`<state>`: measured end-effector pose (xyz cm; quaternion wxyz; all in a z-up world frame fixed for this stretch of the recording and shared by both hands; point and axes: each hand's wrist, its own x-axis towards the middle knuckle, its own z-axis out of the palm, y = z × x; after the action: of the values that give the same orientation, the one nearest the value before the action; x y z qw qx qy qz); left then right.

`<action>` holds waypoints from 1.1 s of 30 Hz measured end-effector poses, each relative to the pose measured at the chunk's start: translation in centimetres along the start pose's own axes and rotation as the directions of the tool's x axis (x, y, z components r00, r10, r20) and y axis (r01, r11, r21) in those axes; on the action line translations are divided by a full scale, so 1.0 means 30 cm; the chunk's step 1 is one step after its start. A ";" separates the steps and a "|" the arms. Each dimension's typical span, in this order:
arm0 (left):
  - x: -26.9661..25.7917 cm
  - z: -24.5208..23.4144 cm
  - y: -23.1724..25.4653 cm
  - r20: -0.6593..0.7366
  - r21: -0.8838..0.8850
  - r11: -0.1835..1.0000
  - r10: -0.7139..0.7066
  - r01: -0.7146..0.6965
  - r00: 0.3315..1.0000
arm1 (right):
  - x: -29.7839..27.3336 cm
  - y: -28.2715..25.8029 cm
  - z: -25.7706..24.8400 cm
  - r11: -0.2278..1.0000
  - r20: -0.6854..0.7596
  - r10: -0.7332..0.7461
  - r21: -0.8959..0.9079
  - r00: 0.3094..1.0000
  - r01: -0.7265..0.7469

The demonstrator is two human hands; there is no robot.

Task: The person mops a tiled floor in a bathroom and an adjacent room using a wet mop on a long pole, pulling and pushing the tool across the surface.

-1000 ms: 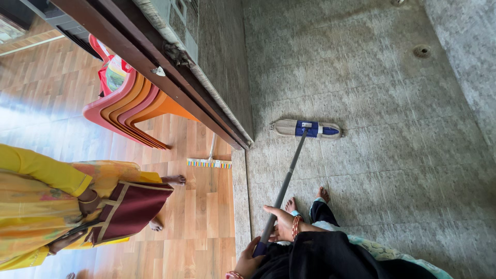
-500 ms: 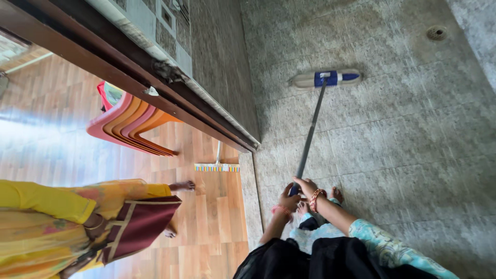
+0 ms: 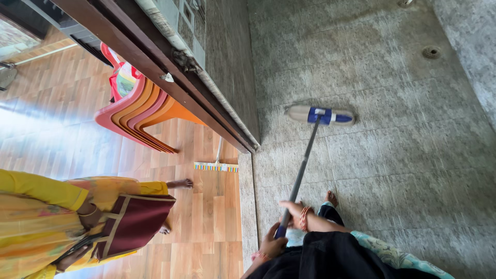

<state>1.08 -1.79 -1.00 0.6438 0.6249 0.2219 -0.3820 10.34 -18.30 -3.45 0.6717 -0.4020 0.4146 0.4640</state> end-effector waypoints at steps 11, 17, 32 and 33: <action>-0.007 -0.031 -0.047 0.046 0.385 0.849 0.374 -0.362 0.926 | -0.051 0.026 -0.021 0.991 -0.001 -0.130 0.034 0.992 0.129; 0.360 0.075 0.174 -0.046 0.138 0.990 -0.010 0.016 0.999 | 0.126 -0.181 -0.150 0.955 -0.069 -0.270 0.107 0.960 0.276; 0.406 0.258 0.245 0.008 0.010 0.997 0.075 -0.075 0.997 | 0.077 -0.193 -0.234 0.947 -0.097 -0.281 0.132 0.955 0.292; 0.347 0.223 0.204 -0.025 0.074 0.997 0.019 -0.017 0.999 | 0.068 -0.162 -0.213 0.945 -0.005 -0.282 0.174 0.959 0.278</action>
<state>10.85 -10.99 -4.27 0.6207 0.6552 0.2102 -0.3759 14.27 -24.80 -6.70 0.7672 -0.3924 0.3852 0.3302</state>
